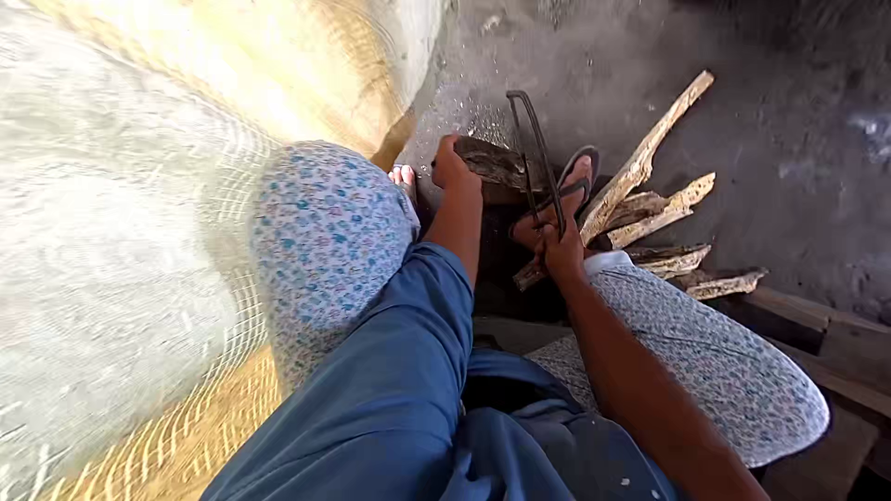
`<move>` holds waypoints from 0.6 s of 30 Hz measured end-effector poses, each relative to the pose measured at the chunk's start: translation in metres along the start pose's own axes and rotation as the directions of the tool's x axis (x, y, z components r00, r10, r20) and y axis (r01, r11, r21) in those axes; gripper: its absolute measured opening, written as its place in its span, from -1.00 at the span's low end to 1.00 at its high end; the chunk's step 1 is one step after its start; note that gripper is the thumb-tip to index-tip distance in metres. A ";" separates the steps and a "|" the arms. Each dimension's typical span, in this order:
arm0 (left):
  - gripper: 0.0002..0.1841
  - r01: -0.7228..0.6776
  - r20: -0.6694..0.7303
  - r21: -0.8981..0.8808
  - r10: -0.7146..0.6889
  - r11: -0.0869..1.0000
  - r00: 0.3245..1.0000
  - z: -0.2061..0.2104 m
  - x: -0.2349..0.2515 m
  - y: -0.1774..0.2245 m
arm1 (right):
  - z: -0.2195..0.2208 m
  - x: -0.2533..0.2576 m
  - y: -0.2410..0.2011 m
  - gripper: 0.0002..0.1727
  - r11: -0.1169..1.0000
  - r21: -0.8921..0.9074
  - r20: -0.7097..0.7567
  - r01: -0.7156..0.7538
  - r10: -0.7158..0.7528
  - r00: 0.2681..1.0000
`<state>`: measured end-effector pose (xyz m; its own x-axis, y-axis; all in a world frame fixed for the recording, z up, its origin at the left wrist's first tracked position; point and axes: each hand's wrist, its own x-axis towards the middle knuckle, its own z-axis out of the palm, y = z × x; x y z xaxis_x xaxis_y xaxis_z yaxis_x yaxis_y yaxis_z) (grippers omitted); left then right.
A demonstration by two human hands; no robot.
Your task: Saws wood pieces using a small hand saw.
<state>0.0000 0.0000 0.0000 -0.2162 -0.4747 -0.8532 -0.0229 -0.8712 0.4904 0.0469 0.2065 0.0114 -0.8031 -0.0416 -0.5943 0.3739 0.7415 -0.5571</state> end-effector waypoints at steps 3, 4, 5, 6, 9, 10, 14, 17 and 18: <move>-0.39 0.121 -0.013 0.086 -0.120 0.989 0.993 0.000 -0.002 0.005 | 0.025 -0.020 0.000 -0.60 0.993 0.117 -0.013 -0.013 0.014 1.000; -0.29 0.171 -0.026 0.102 -0.169 0.980 0.985 0.001 -0.003 0.005 | 0.028 -0.021 0.000 -0.60 0.991 0.132 -0.025 -0.010 0.013 1.000; -0.17 0.210 -0.029 0.086 -0.209 0.974 0.978 0.002 -0.002 0.006 | 0.027 -0.020 0.001 -0.60 0.990 0.144 -0.028 -0.001 0.005 1.000; -0.10 0.232 -0.042 0.033 -0.231 0.972 0.972 0.004 0.001 0.005 | 0.024 -0.019 0.000 -0.60 0.988 0.154 -0.023 0.006 -0.002 1.000; -0.19 0.215 -0.084 -0.077 -0.221 0.974 0.972 0.000 0.004 -0.001 | 0.003 -0.025 -0.012 -0.64 0.982 0.184 0.024 -0.036 0.032 0.999; -0.26 0.196 -0.068 -0.093 -0.203 0.976 0.977 -0.003 0.006 -0.003 | -0.006 -0.029 -0.022 -0.64 0.977 0.199 0.044 -0.081 0.074 0.996; -0.60 0.061 0.169 -0.033 -0.054 0.998 0.984 -0.013 0.015 -0.010 | -0.030 -0.053 -0.051 -0.72 0.966 0.195 0.022 -0.173 0.172 0.985; -0.68 -0.045 0.260 -0.002 0.044 0.999 0.965 -0.009 0.022 -0.015 | -0.032 -0.058 -0.041 -0.74 0.958 0.241 0.000 -0.158 0.163 0.987; -0.68 -0.079 0.226 -0.015 0.080 0.997 0.971 -0.008 0.022 -0.018 | -0.030 -0.057 -0.036 -0.73 0.952 0.261 0.000 -0.158 0.164 0.986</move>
<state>0.0036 0.0040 -0.0286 -0.4324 -0.5020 -0.7490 0.0089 -0.8330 0.5532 0.0655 0.2022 0.0833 -0.7308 0.0802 -0.6779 0.6043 0.5379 -0.5878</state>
